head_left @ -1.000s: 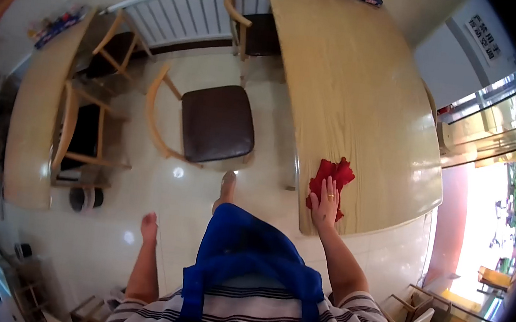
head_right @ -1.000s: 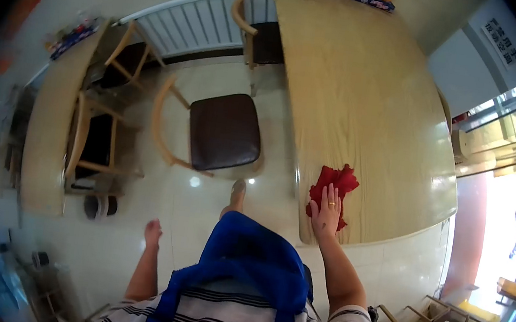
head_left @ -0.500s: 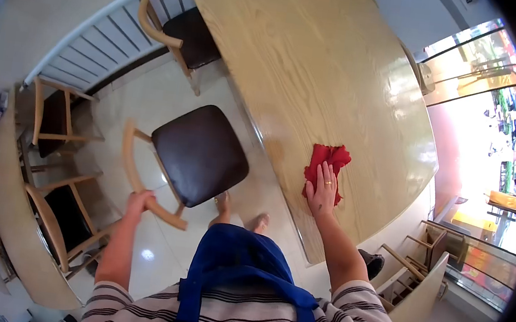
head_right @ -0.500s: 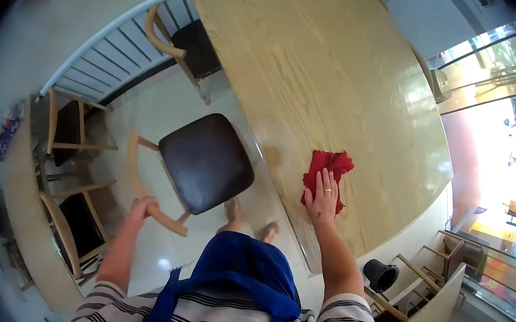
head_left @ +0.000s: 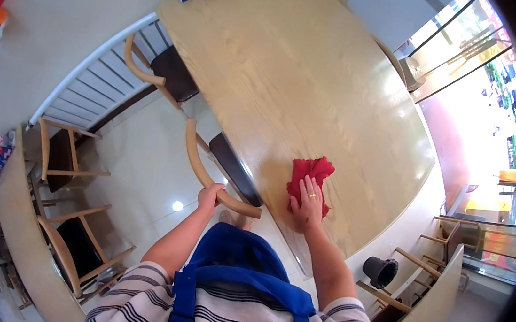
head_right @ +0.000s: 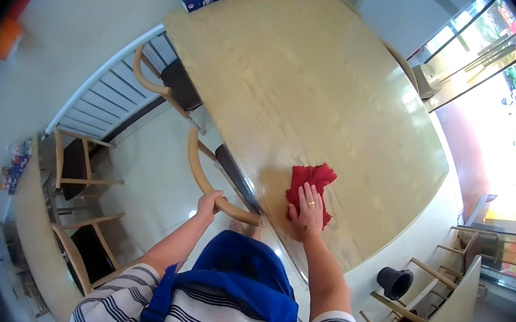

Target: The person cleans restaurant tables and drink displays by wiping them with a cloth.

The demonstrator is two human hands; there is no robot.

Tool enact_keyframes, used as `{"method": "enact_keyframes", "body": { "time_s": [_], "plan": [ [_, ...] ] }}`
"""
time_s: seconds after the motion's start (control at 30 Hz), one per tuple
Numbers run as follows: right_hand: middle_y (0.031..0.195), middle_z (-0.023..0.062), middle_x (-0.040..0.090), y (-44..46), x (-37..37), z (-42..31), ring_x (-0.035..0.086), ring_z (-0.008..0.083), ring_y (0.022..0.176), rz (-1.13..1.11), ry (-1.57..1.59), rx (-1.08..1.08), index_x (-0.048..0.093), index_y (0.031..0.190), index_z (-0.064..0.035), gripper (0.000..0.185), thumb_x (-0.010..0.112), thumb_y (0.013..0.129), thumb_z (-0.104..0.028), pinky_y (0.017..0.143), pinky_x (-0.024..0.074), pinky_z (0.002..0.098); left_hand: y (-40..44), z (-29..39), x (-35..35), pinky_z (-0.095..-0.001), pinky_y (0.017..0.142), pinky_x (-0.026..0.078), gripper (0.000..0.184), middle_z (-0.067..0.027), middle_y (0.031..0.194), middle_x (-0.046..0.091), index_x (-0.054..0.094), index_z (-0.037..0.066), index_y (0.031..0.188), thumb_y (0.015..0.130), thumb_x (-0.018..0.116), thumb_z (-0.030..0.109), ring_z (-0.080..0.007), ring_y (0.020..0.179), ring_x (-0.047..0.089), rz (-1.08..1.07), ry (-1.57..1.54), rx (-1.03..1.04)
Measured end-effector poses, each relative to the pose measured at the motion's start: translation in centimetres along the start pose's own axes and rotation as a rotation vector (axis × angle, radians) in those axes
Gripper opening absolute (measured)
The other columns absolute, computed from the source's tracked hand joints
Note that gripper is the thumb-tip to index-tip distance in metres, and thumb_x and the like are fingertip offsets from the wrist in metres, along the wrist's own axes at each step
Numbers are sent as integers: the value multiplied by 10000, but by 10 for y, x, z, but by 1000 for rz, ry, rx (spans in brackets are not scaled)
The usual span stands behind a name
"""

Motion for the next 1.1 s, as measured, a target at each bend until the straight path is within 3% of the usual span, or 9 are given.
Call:
{"method": "enact_keyframes", "body": {
  "time_s": [0.23,0.43,0.53,0.6,0.67,0.77,0.87,1.03,1.1],
  "plan": [
    [1378,138,346,3,-1,-5,315,343,1272,-65,7,2,416,1280,-40,591,613,761,-243,1034,277,454,24,-32,37,-284,503,415,151,-64,654,581,596,14,736,663,660,130,-153,580,554,101,189,81],
    [1376,160,341,37,14,-23,318,350,1270,-117,-52,-60,408,1286,-28,603,612,762,-245,1028,283,466,1,-58,71,-289,518,418,196,-36,658,560,581,41,834,713,667,169,-146,572,537,-178,181,-34],
    [1382,153,334,102,43,-54,321,346,1269,-142,-57,-149,404,1290,-30,607,609,764,-254,1029,287,456,-9,-76,63,-265,600,458,353,-2,743,540,531,131,948,695,746,252,-90,661,517,-478,379,-658],
    [1384,146,332,161,63,-84,324,336,1269,-179,-27,-188,409,1288,-35,603,610,766,-261,1034,286,449,31,-30,45,-273,596,461,250,7,773,527,545,130,916,733,696,212,-92,681,509,-504,286,-601],
    [1383,138,336,226,87,-114,327,321,1270,-187,-29,-212,416,1285,-42,594,608,770,-267,1037,286,437,110,65,-2,-280,634,465,146,-4,754,520,555,115,877,771,627,185,-114,689,509,-331,56,-179],
    [1375,124,349,318,120,-165,332,302,1268,-192,-7,-302,425,1279,-49,560,593,789,-261,1040,288,415,236,207,-103,-302,835,398,440,-54,1077,489,453,82,1216,836,553,280,-152,960,470,221,126,221],
    [1368,122,356,411,154,-214,330,289,1269,-193,13,-392,429,1275,-49,537,569,808,-273,1047,275,407,272,363,-113,-348,834,425,847,-167,1303,380,227,22,1374,802,556,553,-234,1109,446,429,265,425],
    [1395,122,317,548,202,-278,286,275,1296,-216,-2,-472,415,1292,-53,510,467,871,-335,1069,231,392,303,446,-97,-330,630,481,510,-98,655,578,405,-15,909,693,744,298,-227,650,593,507,291,350],
    [1406,119,302,597,219,-299,278,274,1301,-216,-39,-516,405,1303,-57,516,440,880,-352,1078,210,386,307,437,-103,-322,634,478,467,-101,678,579,410,-11,920,679,724,235,-214,656,588,461,350,358]
  ]
}}
Point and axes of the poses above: each hand's wrist, its own y-axis towards the middle knuckle, its own x-axis out of the palm, z = x × y, the point moved 10 cm from there along y, towards the middle knuckle
